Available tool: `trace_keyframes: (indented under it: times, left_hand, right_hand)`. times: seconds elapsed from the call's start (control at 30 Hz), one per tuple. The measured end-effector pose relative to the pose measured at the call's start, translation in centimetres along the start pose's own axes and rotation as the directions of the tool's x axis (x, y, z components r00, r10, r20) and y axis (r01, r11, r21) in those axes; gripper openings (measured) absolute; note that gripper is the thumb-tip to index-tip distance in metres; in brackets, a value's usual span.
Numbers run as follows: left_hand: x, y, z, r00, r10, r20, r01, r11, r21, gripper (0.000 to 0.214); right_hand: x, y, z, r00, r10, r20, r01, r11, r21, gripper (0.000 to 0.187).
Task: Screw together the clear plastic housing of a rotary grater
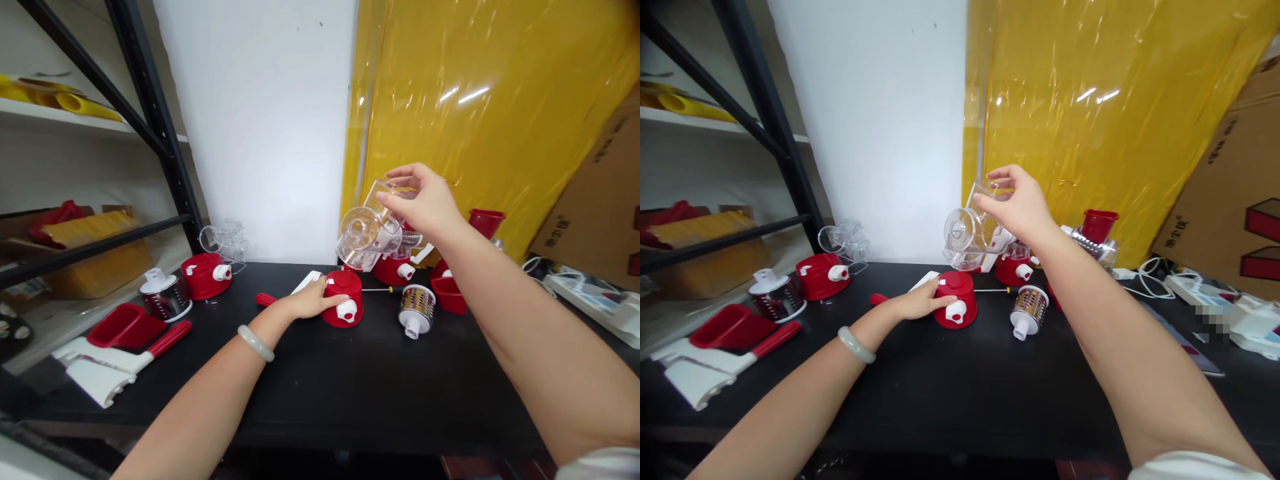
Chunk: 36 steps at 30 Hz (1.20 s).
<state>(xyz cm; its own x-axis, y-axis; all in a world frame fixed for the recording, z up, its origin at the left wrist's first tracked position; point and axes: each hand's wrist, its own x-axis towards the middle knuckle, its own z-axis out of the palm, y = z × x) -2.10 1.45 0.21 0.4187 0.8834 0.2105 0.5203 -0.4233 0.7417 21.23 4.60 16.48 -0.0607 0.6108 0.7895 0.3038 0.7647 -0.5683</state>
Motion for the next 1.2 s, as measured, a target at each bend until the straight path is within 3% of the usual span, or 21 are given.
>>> trace_keyframes:
  times: [0.2,0.37,0.5,0.7,0.93,1.07,1.2]
  left_hand:
    - [-0.5,0.7,-1.6,0.994,-0.077,0.076,0.076,0.997,0.019,0.063]
    - [-0.6,1.5,-1.3,0.992,-0.077,0.104,0.074,0.997,0.032,0.061]
    - [-0.7,2.0,-0.1,0.995,-0.073,0.069,0.069,0.996,0.050,0.063]
    - [-0.9,1.9,1.2,0.989,-0.139,-0.055,0.146,0.977,0.157,0.075]
    - [-1.0,1.6,1.6,0.994,-0.064,-0.087,0.081,0.975,0.206,0.072]
    - [-1.1,1.8,1.5,0.996,-0.031,-0.079,0.046,0.980,0.194,0.074]
    - [-1.2,1.8,1.5,0.997,-0.014,-0.071,0.026,0.986,0.166,0.077]
  right_hand:
    - [-0.3,1.8,-1.1,0.998,0.063,-0.020,-0.064,0.997,-0.035,0.038]
    - [0.8,3.3,0.4,0.997,-0.007,-0.076,0.007,1.000,-0.006,0.040]
    - [1.6,3.4,3.8,0.999,-0.047,-0.016,0.047,0.999,0.020,0.041]
    - [2.4,2.6,11.3,0.978,0.001,0.209,0.002,1.000,-0.016,0.045]
    - [1.7,2.3,19.0,0.893,-0.051,0.448,0.073,0.997,-0.032,0.053]
    - [0.5,2.6,21.6,0.833,-0.092,0.545,0.134,0.990,-0.037,0.058]
    - [-0.2,3.2,22.6,0.798,-0.094,0.595,0.154,0.987,-0.051,0.059]
